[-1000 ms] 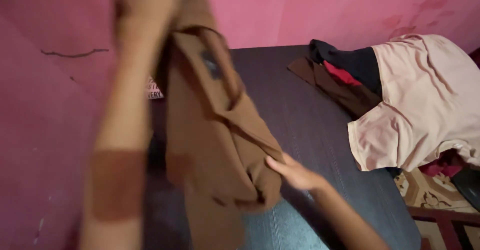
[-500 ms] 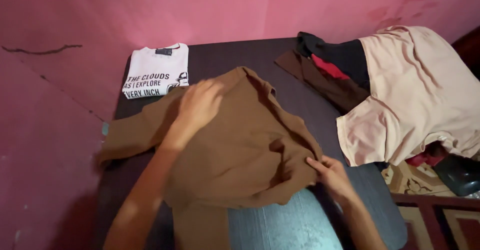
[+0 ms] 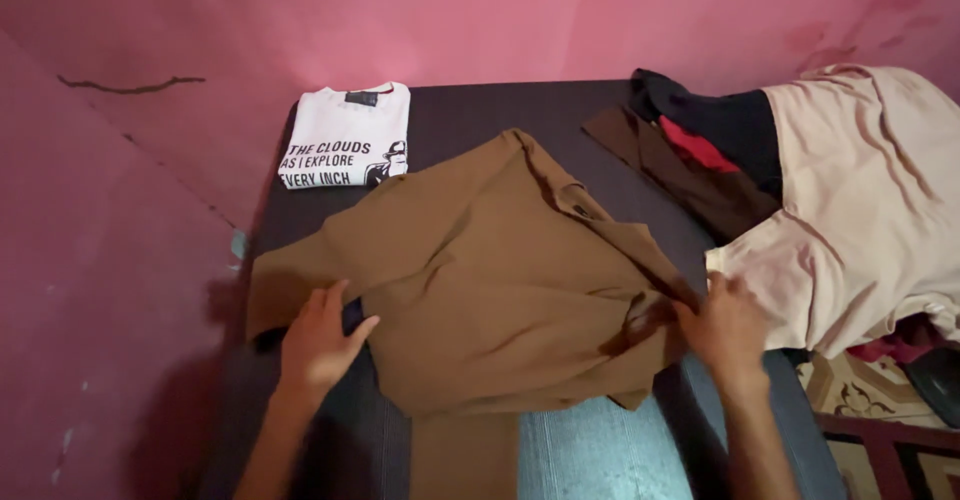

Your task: The person folds a brown long-sleeved shirt on a dark table. They smooth the fabric, fold the sleeves inward, fold the shirt in half lengthwise, then fold it into a compact rectangle and place it on top of a white t-shirt.

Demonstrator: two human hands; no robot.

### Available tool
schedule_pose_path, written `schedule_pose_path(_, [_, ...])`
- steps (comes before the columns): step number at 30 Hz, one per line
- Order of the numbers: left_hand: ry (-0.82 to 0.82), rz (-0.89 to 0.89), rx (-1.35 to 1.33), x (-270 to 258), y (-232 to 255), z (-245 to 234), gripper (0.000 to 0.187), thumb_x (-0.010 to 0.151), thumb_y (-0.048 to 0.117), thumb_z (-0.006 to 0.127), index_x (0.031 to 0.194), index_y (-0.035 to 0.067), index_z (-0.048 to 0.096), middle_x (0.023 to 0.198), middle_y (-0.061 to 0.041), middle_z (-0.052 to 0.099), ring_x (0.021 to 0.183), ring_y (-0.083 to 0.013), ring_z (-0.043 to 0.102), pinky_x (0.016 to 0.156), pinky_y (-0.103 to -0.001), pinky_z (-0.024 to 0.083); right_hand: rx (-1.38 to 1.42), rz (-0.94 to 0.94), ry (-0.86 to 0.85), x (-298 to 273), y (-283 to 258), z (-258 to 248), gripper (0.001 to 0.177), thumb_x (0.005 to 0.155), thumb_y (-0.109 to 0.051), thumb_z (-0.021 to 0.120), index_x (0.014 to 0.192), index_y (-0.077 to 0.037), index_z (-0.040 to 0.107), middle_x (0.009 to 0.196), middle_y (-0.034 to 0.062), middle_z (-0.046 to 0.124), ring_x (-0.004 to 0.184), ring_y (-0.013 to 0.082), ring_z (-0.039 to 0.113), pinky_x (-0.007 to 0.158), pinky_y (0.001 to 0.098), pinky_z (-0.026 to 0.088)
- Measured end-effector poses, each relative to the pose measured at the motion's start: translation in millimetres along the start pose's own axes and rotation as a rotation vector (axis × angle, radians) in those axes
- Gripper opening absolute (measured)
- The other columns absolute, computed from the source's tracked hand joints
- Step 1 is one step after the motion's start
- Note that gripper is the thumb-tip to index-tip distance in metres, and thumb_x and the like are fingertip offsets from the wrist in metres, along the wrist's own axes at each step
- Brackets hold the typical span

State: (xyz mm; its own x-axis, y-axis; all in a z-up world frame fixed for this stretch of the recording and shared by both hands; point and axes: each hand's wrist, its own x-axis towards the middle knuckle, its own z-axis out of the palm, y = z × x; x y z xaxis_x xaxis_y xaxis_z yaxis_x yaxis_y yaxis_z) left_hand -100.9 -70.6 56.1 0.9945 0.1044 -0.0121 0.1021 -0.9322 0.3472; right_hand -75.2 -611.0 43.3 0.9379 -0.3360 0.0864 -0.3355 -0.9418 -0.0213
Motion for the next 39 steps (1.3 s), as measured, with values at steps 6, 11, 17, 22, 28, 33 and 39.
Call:
schedule_pose_path(6, [-0.261, -0.330, -0.115, 4.6, 34.5, -3.6, 0.092, 0.086, 0.074, 0.062, 0.154, 0.017, 0.040, 0.114, -0.018, 0.076, 0.109, -0.0378, 0.073, 0.088, -0.049, 0.061, 0.102, -0.416, 0.336, 34.7, -44.6, 26.1, 0.055, 0.081, -0.041, 0.080, 0.124, -0.009, 0.067, 0.108, 0.0145, 0.064, 0.100, 0.0384, 0.069, 0.078, 0.0481, 0.059])
schedule_pose_path(11, [-0.217, -0.346, -0.278, 6.9, 16.8, 15.2, 0.077, 0.087, 0.047, 0.073, 0.151, 0.017, 0.043, 0.116, -0.016, 0.076, 0.116, -0.0375, 0.070, 0.096, -0.052, 0.057, 0.107, -0.444, 0.353, 68.6, -24.1, 79.2, 0.024, 0.093, -0.035, 0.070, 0.111, -0.020, 0.071, 0.094, 0.0049, 0.068, 0.084, 0.0315, 0.073, 0.069, 0.0427, 0.062])
schedule_pose_path(17, [0.105, -0.280, -0.632, 8.2, 9.1, 17.2, 0.054, 0.090, 0.025, 0.072, 0.139, 0.009, 0.056, 0.101, -0.019, 0.068, 0.104, -0.0366, 0.068, 0.088, -0.050, 0.057, 0.180, -0.265, 0.330, 98.0, 60.2, 112.0, 0.016, 0.092, -0.018, 0.069, 0.104, -0.008, 0.065, 0.091, 0.0186, 0.068, 0.079, 0.0469, 0.072, 0.068, 0.0552, 0.060])
schedule_pose_path(22, [0.112, -0.224, -0.584, 15.6, -1.9, 33.8, 0.065, 0.094, 0.052, 0.067, 0.138, 0.005, 0.054, 0.112, -0.025, 0.073, 0.108, -0.0429, 0.070, 0.087, -0.056, 0.059, -0.049, -0.119, 0.310, 82.8, 78.1, 106.9, 0.015, 0.085, -0.031, 0.069, 0.094, -0.019, 0.068, 0.081, 0.0055, 0.068, 0.075, 0.0345, 0.076, 0.067, 0.0447, 0.061])
schedule_pose_path(28, [0.166, -0.051, -0.267, 6.5, -8.9, 28.1, 0.033, 0.096, 0.020, 0.064, 0.124, 0.002, 0.066, 0.111, -0.019, 0.070, 0.108, -0.0399, 0.069, 0.086, -0.049, 0.061, 0.029, -0.286, 0.461, 40.0, -4.5, 54.9, 0.033, 0.081, -0.043, 0.079, 0.087, -0.013, 0.066, 0.092, 0.0101, 0.064, 0.092, 0.0371, 0.071, 0.081, 0.0488, 0.058])
schedule_pose_path(33, [0.404, 0.195, 0.069, 33.4, -25.1, 44.3, 0.059, 0.096, 0.020, 0.067, 0.149, 0.002, 0.047, 0.100, -0.015, 0.068, 0.089, -0.0337, 0.073, 0.071, -0.044, 0.064, 0.222, -0.535, 0.245, 17.3, -54.3, 26.1, 0.038, 0.084, -0.042, 0.074, 0.113, -0.018, 0.070, 0.118, 0.0077, 0.067, 0.115, 0.0315, 0.067, 0.094, 0.0400, 0.056])
schedule_pose_path(39, [0.386, 0.119, 0.365, 88.6, -74.1, 82.3, 0.039, 0.097, 0.039, 0.057, 0.133, 0.030, 0.067, 0.072, -0.007, 0.071, 0.067, -0.0318, 0.075, 0.060, -0.045, 0.061, 0.325, -0.623, 0.116, 7.1, -52.0, 22.2, 0.052, 0.097, -0.036, 0.062, 0.140, -0.006, 0.060, 0.151, 0.0201, 0.054, 0.144, 0.0388, 0.046, 0.119, 0.0495, 0.037])
